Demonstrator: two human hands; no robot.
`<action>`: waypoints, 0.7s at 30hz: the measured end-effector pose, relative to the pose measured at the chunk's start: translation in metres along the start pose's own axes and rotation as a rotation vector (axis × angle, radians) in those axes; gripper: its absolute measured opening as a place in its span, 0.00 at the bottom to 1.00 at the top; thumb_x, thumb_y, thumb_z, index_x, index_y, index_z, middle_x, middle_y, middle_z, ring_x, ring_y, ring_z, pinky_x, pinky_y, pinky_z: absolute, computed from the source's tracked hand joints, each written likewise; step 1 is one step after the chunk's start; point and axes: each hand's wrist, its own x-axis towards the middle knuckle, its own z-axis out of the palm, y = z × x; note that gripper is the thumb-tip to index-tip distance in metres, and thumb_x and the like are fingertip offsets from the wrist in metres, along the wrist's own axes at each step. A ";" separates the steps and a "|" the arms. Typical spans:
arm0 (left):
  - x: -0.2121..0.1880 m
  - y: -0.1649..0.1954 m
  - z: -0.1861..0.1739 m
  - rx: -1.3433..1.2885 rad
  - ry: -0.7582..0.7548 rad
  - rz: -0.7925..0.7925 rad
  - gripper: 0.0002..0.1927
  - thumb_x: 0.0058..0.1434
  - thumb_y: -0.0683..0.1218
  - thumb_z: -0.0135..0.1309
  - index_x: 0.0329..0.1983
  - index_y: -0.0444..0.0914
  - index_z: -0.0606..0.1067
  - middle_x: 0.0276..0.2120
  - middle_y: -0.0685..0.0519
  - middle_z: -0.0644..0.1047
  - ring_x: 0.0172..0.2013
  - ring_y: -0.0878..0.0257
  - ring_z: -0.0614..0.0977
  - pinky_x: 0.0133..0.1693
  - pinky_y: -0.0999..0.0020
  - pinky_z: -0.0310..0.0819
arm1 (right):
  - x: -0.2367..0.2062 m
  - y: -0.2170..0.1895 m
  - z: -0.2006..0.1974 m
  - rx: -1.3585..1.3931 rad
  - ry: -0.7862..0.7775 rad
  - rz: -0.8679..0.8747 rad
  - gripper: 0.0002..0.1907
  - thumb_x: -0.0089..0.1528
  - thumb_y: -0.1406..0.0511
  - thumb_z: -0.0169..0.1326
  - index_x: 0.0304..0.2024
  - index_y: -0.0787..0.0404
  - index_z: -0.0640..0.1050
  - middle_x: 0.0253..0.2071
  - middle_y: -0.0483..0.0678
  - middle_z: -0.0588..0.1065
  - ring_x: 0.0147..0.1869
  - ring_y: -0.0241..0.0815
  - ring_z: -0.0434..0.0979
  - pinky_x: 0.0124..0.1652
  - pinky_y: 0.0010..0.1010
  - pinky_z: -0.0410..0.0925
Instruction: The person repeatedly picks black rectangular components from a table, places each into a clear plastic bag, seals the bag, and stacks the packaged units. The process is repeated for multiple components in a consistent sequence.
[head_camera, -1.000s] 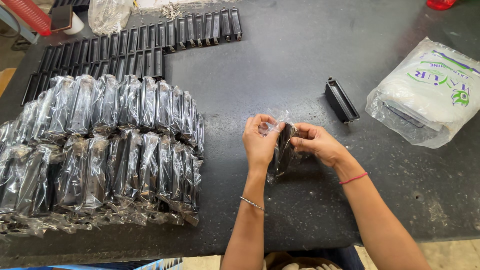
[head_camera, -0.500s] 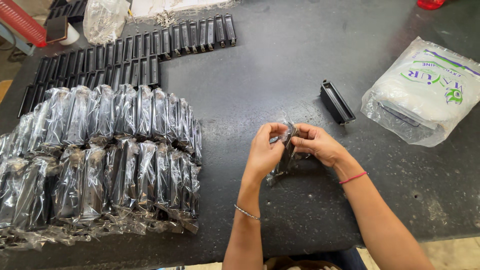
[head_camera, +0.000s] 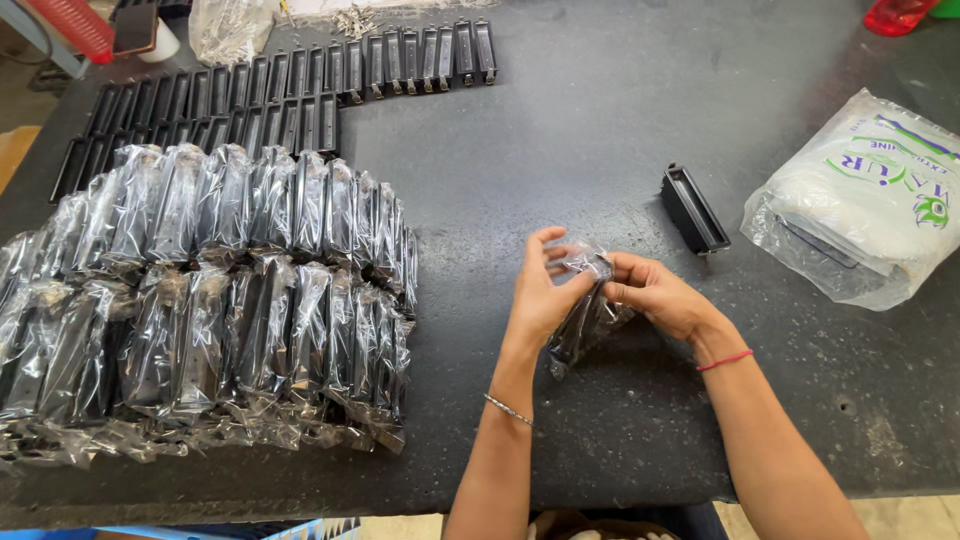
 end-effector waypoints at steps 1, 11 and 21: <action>0.002 -0.004 0.001 -0.097 -0.067 -0.058 0.38 0.54 0.41 0.63 0.67 0.40 0.60 0.57 0.44 0.72 0.53 0.59 0.79 0.47 0.65 0.81 | 0.000 -0.001 0.001 -0.040 0.021 -0.008 0.23 0.60 0.62 0.60 0.57 0.61 0.77 0.47 0.39 0.79 0.50 0.30 0.76 0.49 0.26 0.69; -0.006 -0.009 0.017 0.283 0.180 0.099 0.21 0.59 0.44 0.58 0.56 0.40 0.72 0.41 0.44 0.84 0.41 0.53 0.87 0.44 0.60 0.79 | -0.004 -0.023 0.014 -0.410 0.307 -0.256 0.24 0.60 0.67 0.60 0.59 0.59 0.77 0.52 0.42 0.73 0.50 0.32 0.72 0.50 0.26 0.69; -0.014 -0.005 0.026 0.532 0.225 0.252 0.23 0.60 0.42 0.59 0.59 0.41 0.68 0.43 0.44 0.83 0.44 0.42 0.84 0.44 0.50 0.76 | -0.007 -0.032 0.041 -0.495 0.631 -0.482 0.09 0.63 0.68 0.63 0.43 0.64 0.78 0.37 0.45 0.78 0.40 0.33 0.78 0.40 0.25 0.73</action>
